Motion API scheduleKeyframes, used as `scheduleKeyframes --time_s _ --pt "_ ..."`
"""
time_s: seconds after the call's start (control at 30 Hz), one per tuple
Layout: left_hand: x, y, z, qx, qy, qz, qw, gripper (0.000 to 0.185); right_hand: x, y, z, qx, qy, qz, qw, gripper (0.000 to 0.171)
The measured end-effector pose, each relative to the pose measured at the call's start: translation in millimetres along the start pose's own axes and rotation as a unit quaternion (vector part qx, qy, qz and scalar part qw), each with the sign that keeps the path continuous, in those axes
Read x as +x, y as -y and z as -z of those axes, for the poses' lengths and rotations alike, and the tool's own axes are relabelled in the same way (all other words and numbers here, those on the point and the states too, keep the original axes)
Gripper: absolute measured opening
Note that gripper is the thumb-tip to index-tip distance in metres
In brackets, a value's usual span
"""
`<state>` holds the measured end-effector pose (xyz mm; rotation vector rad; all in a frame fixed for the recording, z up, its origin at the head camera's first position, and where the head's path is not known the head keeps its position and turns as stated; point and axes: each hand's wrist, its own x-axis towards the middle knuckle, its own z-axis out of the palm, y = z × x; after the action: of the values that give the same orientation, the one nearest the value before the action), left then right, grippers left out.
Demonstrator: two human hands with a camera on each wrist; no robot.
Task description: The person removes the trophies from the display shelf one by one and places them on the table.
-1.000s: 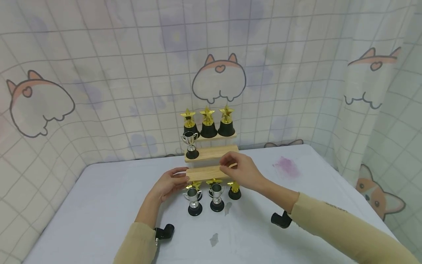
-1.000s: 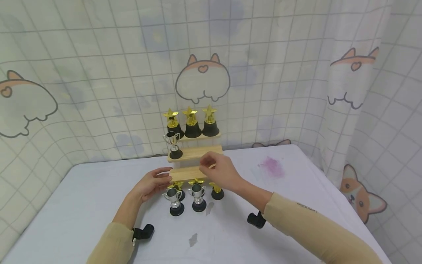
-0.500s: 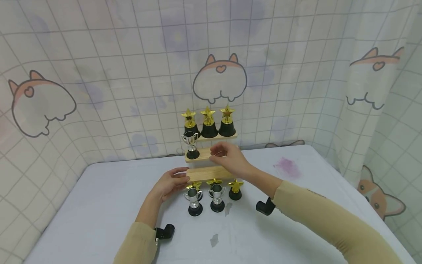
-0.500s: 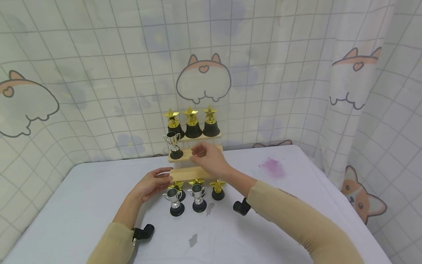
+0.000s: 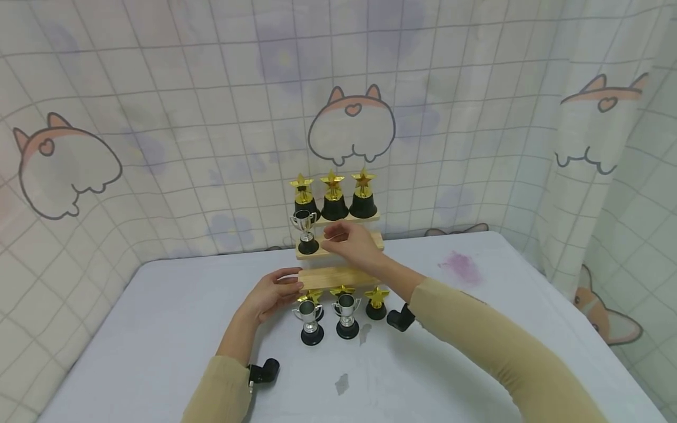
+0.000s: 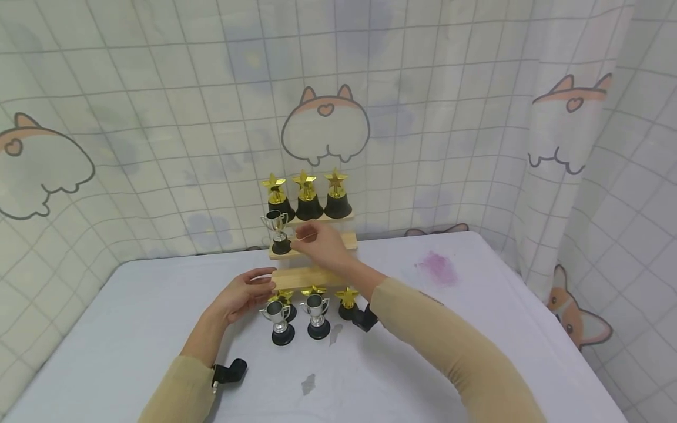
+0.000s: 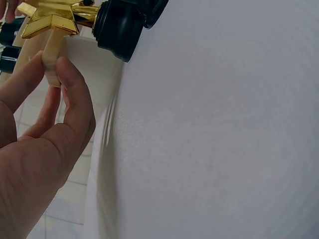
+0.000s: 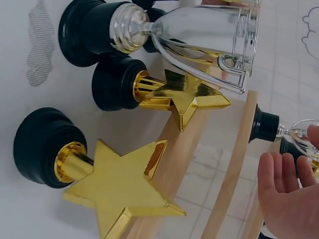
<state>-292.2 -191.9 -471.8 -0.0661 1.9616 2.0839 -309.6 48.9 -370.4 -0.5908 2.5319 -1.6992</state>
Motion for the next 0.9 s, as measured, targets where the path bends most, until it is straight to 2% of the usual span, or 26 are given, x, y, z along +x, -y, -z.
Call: scheduleKeyframes --time_s 0.4,0.7,0.9 --pt "0.0 -0.6 2.3 0.003 0.006 0.001 1.0000 0.055 21 -7 -18 0.000 -0.009 -0.013 1.000 0.037" --pt "-0.8 -1.7 2.7 0.003 0.010 0.001 0.9999 0.056 30 -3 -30 -0.011 -0.017 -0.028 0.999 0.034" --pt "-0.6 -2.0 2.2 -0.002 0.014 0.002 0.9999 0.055 34 -4 -36 -0.025 -0.022 -0.020 0.999 0.031"
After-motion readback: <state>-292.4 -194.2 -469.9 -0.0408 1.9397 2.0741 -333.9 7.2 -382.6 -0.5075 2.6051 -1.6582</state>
